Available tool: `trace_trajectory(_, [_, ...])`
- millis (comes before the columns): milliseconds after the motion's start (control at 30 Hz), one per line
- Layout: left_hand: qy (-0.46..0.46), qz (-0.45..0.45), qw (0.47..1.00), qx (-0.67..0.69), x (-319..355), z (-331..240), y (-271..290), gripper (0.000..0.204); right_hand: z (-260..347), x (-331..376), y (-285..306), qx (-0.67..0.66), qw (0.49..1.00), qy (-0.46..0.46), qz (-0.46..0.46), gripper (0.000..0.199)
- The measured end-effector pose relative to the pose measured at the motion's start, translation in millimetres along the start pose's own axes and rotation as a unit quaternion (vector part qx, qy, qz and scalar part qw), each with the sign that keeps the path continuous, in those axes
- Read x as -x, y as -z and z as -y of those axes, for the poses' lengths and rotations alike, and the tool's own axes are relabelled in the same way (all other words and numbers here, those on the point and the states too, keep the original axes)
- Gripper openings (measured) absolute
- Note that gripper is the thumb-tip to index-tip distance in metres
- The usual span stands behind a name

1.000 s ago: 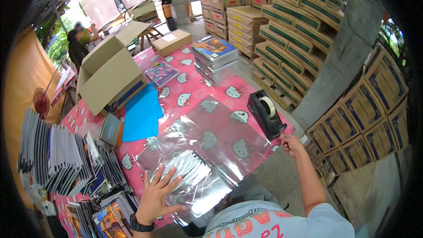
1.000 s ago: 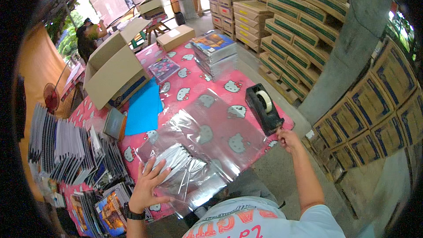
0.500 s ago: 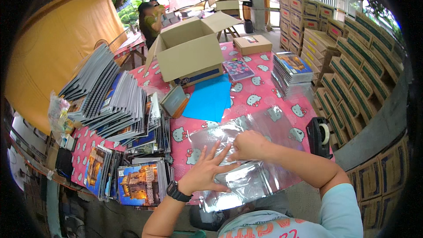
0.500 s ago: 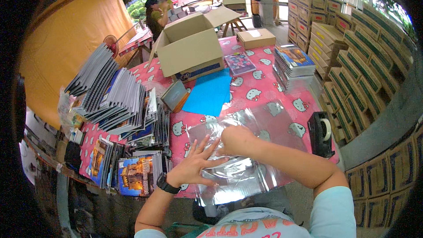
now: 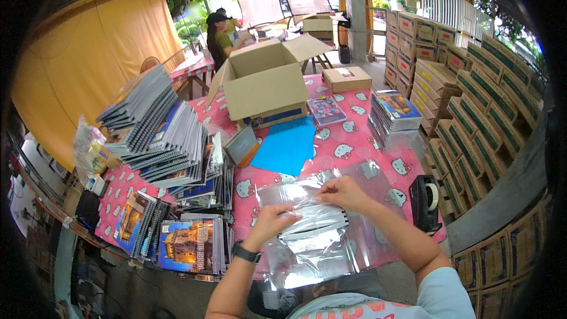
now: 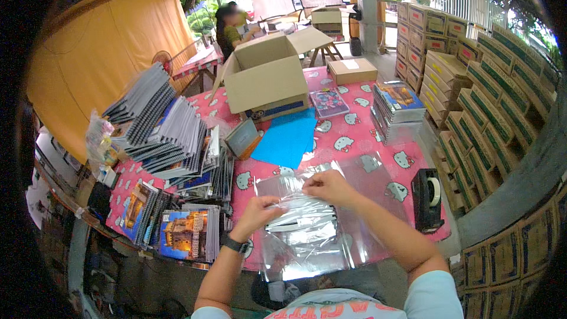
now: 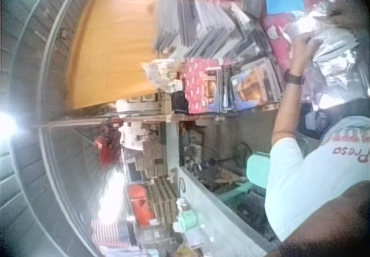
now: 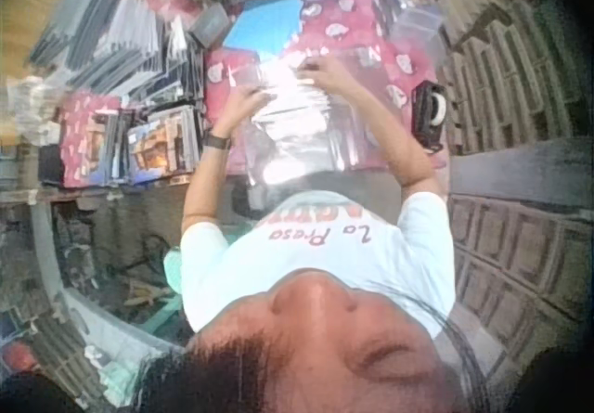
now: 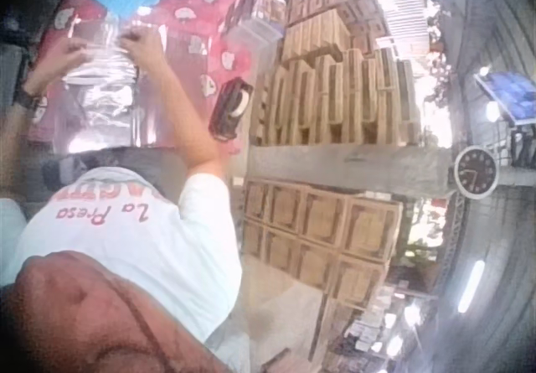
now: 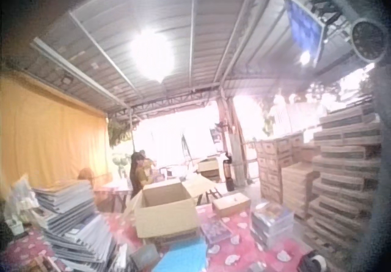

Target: The person places a stack of notebooks into a clear plastic bag and uses tape to seal the bag.

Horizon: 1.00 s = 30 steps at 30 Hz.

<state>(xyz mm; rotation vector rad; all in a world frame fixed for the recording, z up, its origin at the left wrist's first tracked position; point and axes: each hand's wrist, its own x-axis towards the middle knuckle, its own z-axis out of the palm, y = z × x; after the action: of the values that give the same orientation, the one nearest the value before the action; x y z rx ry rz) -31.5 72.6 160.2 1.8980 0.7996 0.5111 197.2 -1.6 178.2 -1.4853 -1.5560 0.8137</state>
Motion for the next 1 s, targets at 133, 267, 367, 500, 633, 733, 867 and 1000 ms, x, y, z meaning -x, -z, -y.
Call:
trace_trajectory(133, [-0.096,-0.096,0.989,-0.064,-14.6,-44.8,2.8,0.018,57.5,2.6,-4.3,-0.047,0.980,0.146,-0.128,0.017])
trace_trajectory(267, [-0.131,-0.200,0.970,0.048,-7.7,-61.6,22.1,0.016,46.8,31.4,19.7,-0.018,0.969,0.170,-0.179,0.012])
trace_trajectory(367, [-0.216,-0.164,0.960,-0.068,17.0,-44.6,45.9,0.030,18.7,60.4,30.9,0.149,0.949,0.273,-0.048,0.014])
trace_trajectory(500, [-0.206,-0.158,0.914,-0.312,70.8,-13.2,7.1,0.051,2.1,81.0,-7.0,0.245,0.916,0.307,-0.085,0.015])
trace_trajectory(633, [-0.222,-0.196,0.906,-0.301,67.3,-5.5,-34.8,0.047,15.0,69.3,-18.8,0.159,0.927,0.332,-0.078,0.015])
trace_trajectory(733, [-0.254,-0.178,0.913,-0.265,50.7,-4.9,-40.6,0.034,30.0,65.7,-13.5,0.018,0.959,0.281,-0.041,0.031])
trace_trajectory(867, [-0.238,-0.178,0.930,-0.216,45.1,-3.6,-38.7,0.024,24.5,65.4,-7.8,0.133,0.954,0.267,-0.001,0.053])
trace_trajectory(1000, [-0.224,-0.174,0.937,-0.202,39.8,-10.4,-40.1,0.014,10.3,59.4,-18.7,0.197,0.955,0.223,-0.007,0.034])
